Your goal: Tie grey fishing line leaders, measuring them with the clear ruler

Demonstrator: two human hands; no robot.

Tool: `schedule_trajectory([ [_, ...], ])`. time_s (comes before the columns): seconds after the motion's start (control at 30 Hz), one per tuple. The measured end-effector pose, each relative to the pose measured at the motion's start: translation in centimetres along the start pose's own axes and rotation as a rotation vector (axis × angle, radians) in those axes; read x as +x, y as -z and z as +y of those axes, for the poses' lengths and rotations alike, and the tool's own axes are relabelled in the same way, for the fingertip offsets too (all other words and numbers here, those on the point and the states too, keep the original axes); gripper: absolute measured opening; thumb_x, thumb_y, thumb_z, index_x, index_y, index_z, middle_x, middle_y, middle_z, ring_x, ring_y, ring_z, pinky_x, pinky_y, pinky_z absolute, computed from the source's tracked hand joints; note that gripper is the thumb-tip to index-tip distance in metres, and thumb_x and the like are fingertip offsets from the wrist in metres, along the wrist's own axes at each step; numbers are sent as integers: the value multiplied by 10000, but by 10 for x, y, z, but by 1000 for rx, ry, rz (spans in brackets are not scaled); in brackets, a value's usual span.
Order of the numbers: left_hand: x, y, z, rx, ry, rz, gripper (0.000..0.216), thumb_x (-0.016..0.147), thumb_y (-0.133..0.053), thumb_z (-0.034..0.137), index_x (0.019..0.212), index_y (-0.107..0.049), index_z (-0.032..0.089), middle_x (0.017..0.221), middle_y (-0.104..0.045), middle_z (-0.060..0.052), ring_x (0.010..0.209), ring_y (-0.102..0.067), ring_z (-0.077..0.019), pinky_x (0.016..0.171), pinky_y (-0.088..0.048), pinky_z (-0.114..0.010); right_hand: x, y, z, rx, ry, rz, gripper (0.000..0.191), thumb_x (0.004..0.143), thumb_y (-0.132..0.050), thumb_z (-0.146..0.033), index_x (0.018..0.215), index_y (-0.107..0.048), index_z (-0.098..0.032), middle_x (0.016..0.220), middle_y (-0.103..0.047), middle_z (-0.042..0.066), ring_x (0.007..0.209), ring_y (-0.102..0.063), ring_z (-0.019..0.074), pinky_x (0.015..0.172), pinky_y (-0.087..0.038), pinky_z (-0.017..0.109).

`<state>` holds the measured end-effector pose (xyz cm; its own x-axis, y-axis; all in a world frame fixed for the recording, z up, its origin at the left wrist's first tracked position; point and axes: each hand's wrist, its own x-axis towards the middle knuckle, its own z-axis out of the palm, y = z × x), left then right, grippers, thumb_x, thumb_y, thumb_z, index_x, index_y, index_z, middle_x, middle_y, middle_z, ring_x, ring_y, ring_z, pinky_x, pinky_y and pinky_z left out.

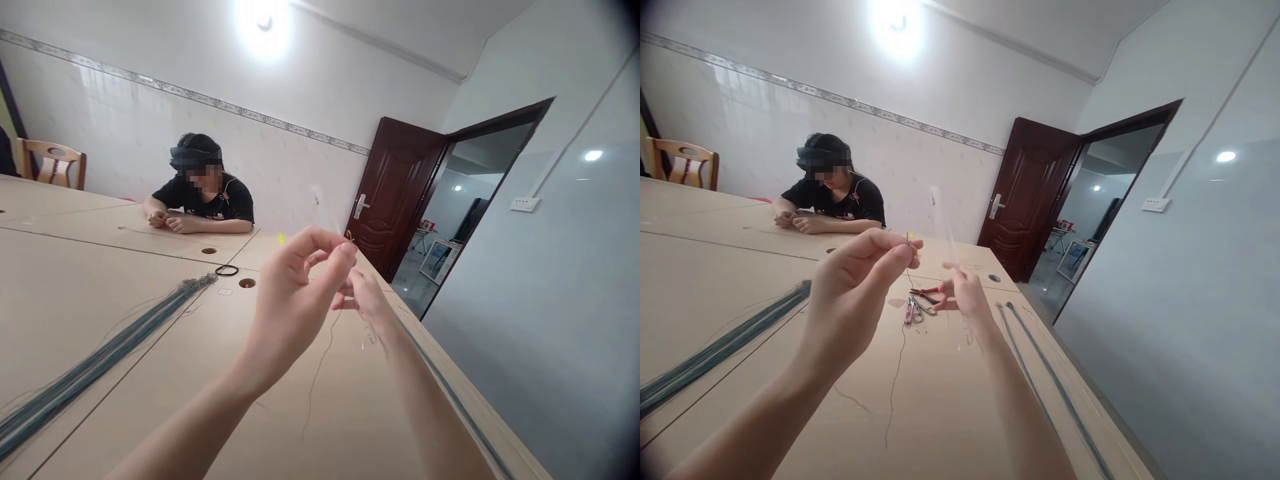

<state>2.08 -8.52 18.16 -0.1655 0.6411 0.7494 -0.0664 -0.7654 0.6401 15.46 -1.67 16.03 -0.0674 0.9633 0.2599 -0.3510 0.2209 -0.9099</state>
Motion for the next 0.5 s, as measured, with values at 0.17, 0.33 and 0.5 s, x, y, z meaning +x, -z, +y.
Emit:
schedule_trajectory([
  [0.17, -3, -13, -12, -179, 62, 7, 202, 873, -575, 148, 684, -624, 199, 706, -621, 53, 769, -587, -49, 739, -456, -96, -5, 5, -25, 225, -23, -24, 420, 964, -304, -395, 1054, -577, -88, 601, -421, -44, 460, -421, 56, 392, -361, 170],
  [0.33, -16, -28, -21, -339, 119, 81, 167, 889, -573, 228, 727, -617, 220, 746, -603, 39, 834, -575, -95, 752, -490, -176, -25, 11, -48, 389, 111, -42, 211, 909, -462, -312, 1025, -570, -172, 674, -490, -18, 601, -523, 72, 555, -511, 186],
  [0.5, -22, -41, -18, -597, 223, 235, 180, 826, -628, 196, 647, -626, 187, 714, -609, 29, 726, -592, -86, 697, -530, -163, -30, 16, -46, 400, 311, -92, 75, 876, -573, -177, 817, -579, -223, 683, -569, -49, 648, -571, 47, 622, -555, 132],
])
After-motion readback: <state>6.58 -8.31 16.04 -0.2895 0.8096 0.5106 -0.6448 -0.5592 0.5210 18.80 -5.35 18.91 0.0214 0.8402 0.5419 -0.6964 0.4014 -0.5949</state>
